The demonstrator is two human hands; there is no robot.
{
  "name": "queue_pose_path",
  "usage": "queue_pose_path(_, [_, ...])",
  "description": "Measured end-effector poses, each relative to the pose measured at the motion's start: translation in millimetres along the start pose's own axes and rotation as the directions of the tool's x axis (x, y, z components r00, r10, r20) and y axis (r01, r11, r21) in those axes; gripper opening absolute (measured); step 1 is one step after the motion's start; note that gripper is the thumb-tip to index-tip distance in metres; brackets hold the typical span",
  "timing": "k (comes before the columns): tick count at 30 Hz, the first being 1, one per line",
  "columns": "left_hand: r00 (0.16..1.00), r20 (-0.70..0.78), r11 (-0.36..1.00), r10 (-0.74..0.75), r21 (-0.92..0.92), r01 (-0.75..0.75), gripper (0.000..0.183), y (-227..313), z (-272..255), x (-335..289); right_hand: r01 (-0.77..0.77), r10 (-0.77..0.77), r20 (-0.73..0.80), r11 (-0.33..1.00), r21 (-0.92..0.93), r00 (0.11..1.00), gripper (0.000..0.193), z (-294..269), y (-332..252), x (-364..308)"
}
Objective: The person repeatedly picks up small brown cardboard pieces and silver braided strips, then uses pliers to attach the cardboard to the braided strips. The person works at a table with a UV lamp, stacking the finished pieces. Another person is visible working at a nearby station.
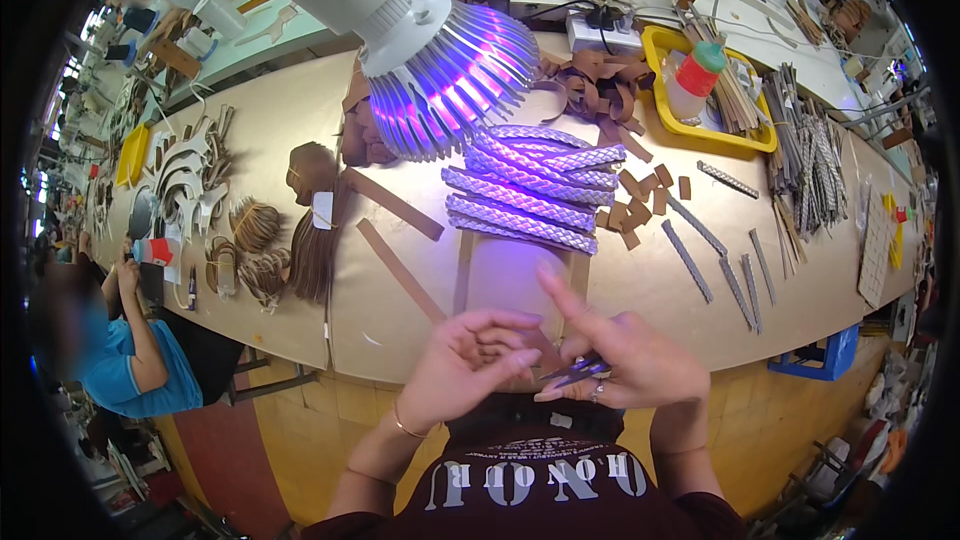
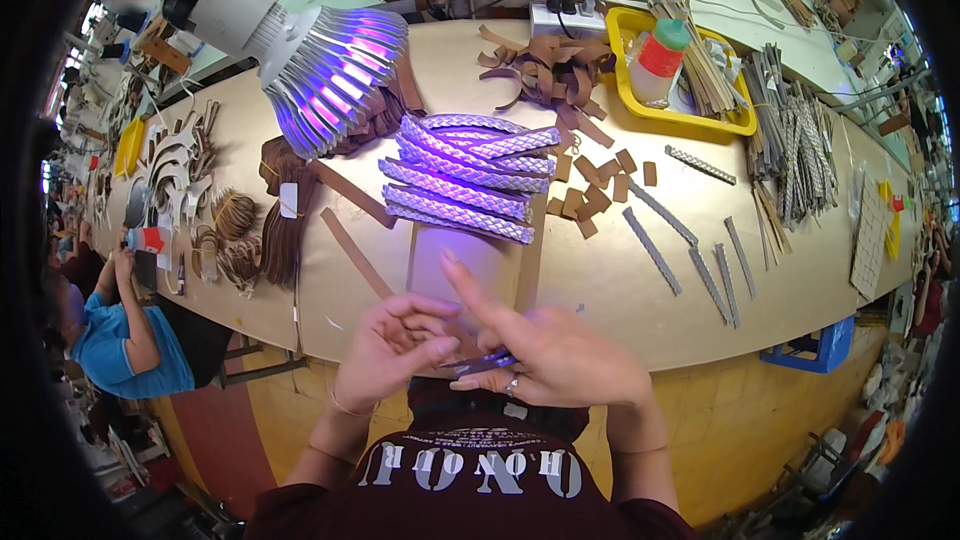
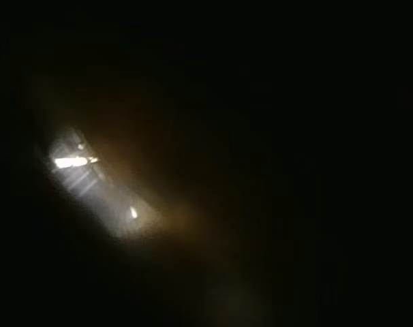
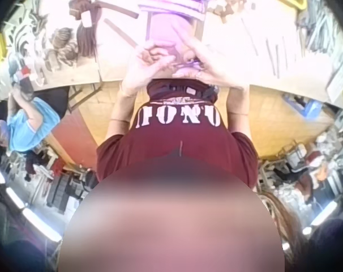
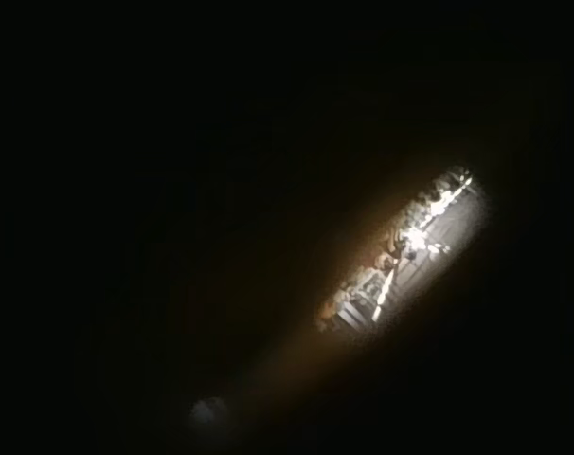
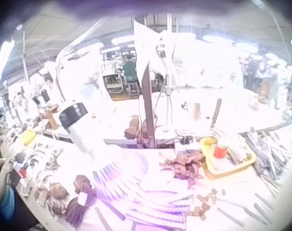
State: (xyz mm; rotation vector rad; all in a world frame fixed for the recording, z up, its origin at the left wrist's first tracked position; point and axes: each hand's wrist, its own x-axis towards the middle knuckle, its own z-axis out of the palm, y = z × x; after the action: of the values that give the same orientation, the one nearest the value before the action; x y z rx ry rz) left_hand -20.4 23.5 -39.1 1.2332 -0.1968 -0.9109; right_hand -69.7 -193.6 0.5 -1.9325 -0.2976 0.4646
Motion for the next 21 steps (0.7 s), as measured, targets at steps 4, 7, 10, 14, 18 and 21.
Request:
queue_pose_path(4, [0.970,-0.235,0.993,0.061,-0.084,-0.083,0.027,-6.4,-12.0,-2.3,0.012,0.020,-0.266,0.993,0.117,0.964,0.095,0.6,7.4,3.6])
queue_pose_path(7, [0.909,-0.374,0.976,0.183,-0.040,-0.213,0.025,-13.8,-15.0,1.9,-0.062,0.117,-0.391,0.987,0.151,0.913,0.087,2.4,11.4,4.4])
queue_pose_path(10, [0.864,-0.476,0.967,0.164,-0.096,-0.236,0.026,-21.9,-19.8,14.4,-0.097,0.120,-0.516,0.993,0.073,0.848,0.078,9.0,16.9,9.8])
queue_pose_path(14, [0.823,-0.537,0.962,0.183,-0.075,-0.263,0.032,-32.2,-18.0,21.0,-0.141,0.159,-0.569,0.987,0.075,0.807,0.070,15.6,30.5,17.0])
queue_pose_path(18, [0.788,-0.565,0.967,0.244,0.075,-0.245,0.038,-36.8,-13.9,24.7,-0.182,0.132,-0.640,0.983,-0.013,0.757,0.063,24.8,46.7,15.6])
queue_pose_path(21, [0.786,-0.541,0.953,0.298,0.119,-0.280,0.039,-38.1,-15.6,25.9,-0.178,0.007,-0.777,0.975,-0.135,0.629,0.048,33.0,61.7,8.9])
